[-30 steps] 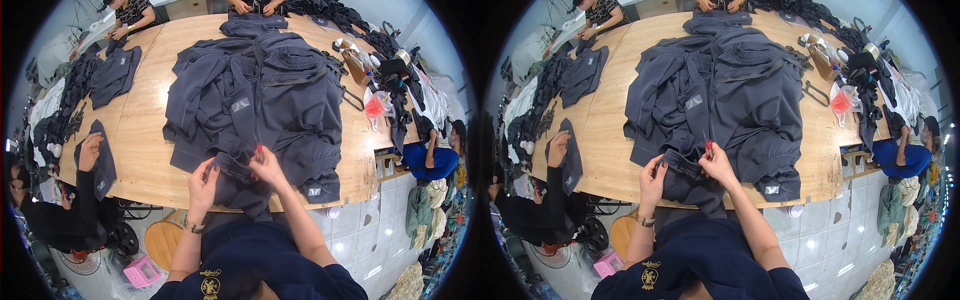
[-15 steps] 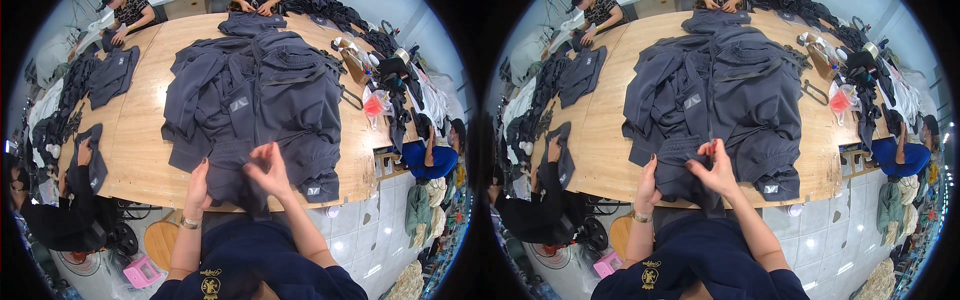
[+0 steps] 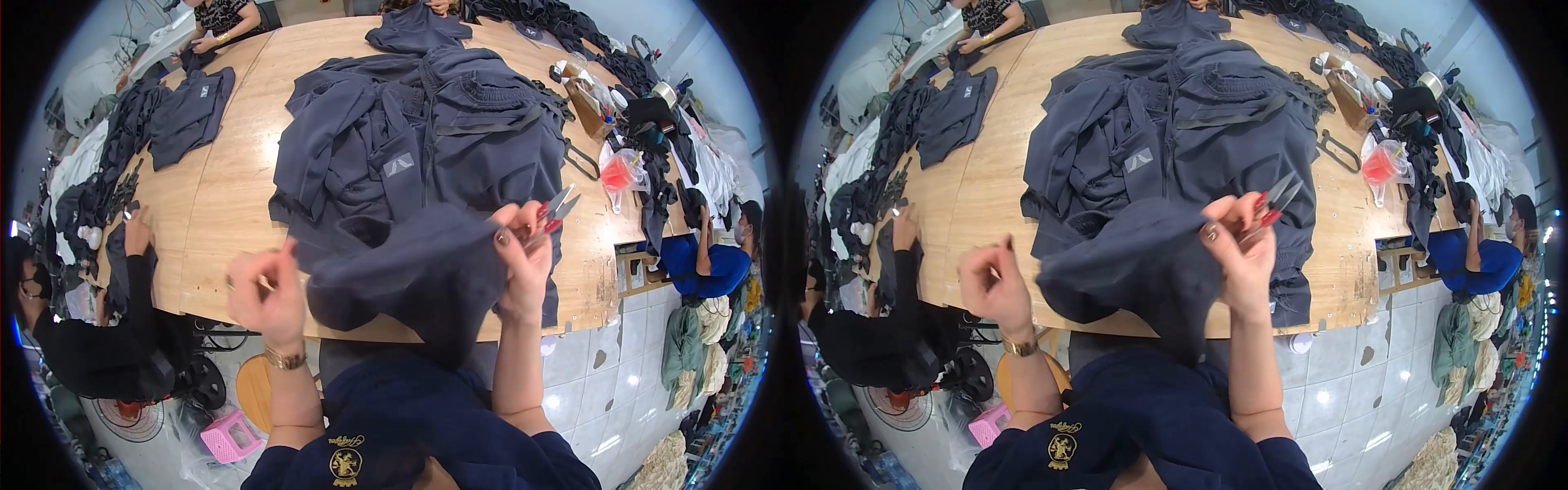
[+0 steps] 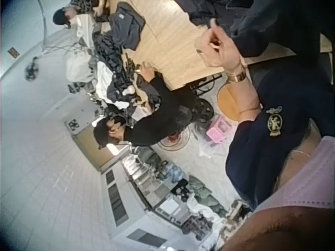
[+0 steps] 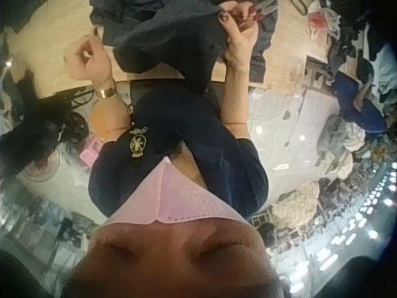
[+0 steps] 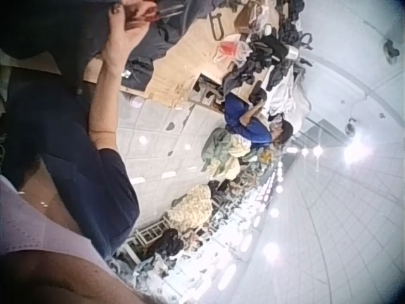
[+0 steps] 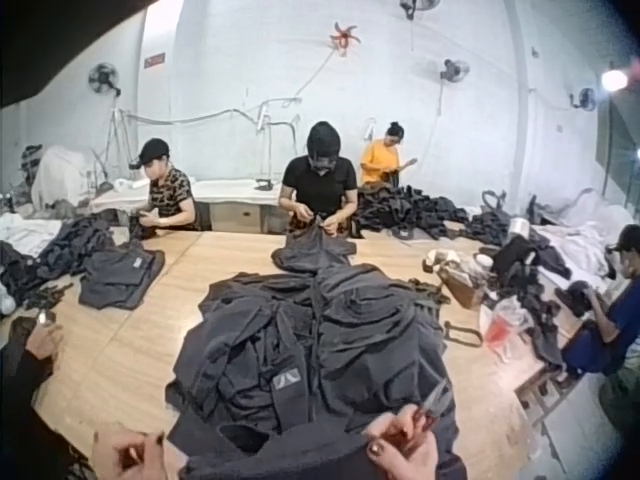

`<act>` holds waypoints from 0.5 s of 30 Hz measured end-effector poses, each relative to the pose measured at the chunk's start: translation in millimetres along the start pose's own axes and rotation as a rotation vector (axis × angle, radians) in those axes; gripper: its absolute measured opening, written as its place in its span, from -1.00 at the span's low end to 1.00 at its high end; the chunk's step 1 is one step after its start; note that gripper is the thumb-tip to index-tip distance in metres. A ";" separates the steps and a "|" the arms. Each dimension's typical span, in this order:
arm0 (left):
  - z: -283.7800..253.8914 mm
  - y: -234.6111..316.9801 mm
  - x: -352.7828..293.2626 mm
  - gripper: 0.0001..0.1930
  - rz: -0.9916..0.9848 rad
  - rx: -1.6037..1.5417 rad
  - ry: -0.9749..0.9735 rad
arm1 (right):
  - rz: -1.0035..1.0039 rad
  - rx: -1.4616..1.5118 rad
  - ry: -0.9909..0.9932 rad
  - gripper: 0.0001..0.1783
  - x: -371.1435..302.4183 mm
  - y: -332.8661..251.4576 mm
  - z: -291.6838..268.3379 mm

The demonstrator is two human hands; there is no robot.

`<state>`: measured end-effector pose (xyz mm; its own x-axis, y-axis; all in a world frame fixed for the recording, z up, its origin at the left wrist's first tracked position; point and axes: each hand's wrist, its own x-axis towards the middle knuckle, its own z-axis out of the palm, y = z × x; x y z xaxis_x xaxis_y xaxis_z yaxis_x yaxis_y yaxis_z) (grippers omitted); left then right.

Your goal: Trim loose threads from finished garments using small clippers.

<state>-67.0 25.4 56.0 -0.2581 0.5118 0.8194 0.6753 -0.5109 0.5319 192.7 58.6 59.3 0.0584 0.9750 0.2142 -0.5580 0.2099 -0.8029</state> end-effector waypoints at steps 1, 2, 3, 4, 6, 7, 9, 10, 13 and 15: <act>1.7 -7.0 7.3 -0.85 -0.123 0.149 0.009 | -0.057 -0.200 0.085 -0.67 7.8 2.2 -10.3; 4.0 -13.4 13.3 -0.86 -0.246 0.296 0.017 | -0.090 -0.358 0.131 -0.71 13.2 10.9 -26.3; 8.7 -20.2 14.8 -0.88 -0.269 0.347 -0.042 | -0.085 -0.526 0.146 -0.73 13.5 24.9 -46.6; 9.9 -24.1 10.0 -0.88 -0.271 0.340 -0.046 | -0.076 -0.691 0.158 -0.75 14.0 34.1 -56.6; 16.2 -34.0 -11.9 -0.89 -0.458 0.127 -0.218 | 0.021 -1.056 0.209 -0.73 3.8 51.8 -76.0; 20.2 -37.5 -24.9 -0.87 -0.524 -0.054 -0.307 | 0.013 -1.044 0.227 -0.74 0.0 58.7 -79.3; 38.2 -29.8 -46.9 -0.84 -0.676 -0.152 -0.449 | 0.036 -0.894 0.252 -0.74 -3.6 72.5 -97.2; 49.5 -24.1 -52.0 -0.78 -0.641 -0.111 -0.530 | 0.037 -0.898 0.254 -0.74 -3.0 70.0 -95.2; 80.4 -6.6 -62.6 -0.70 -0.358 -0.056 -0.660 | 0.086 -0.934 0.309 -0.75 -2.3 62.0 -86.4; 93.5 -10.5 -69.7 -0.72 -0.220 -0.002 -0.658 | -0.368 -1.458 0.313 -0.78 -3.3 61.3 -77.5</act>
<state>8.5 59.7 -26.7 0.0845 0.9157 0.3929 0.6541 -0.3485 0.6714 222.4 73.8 -33.7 0.2776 0.7914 0.5446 0.7857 0.1392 -0.6028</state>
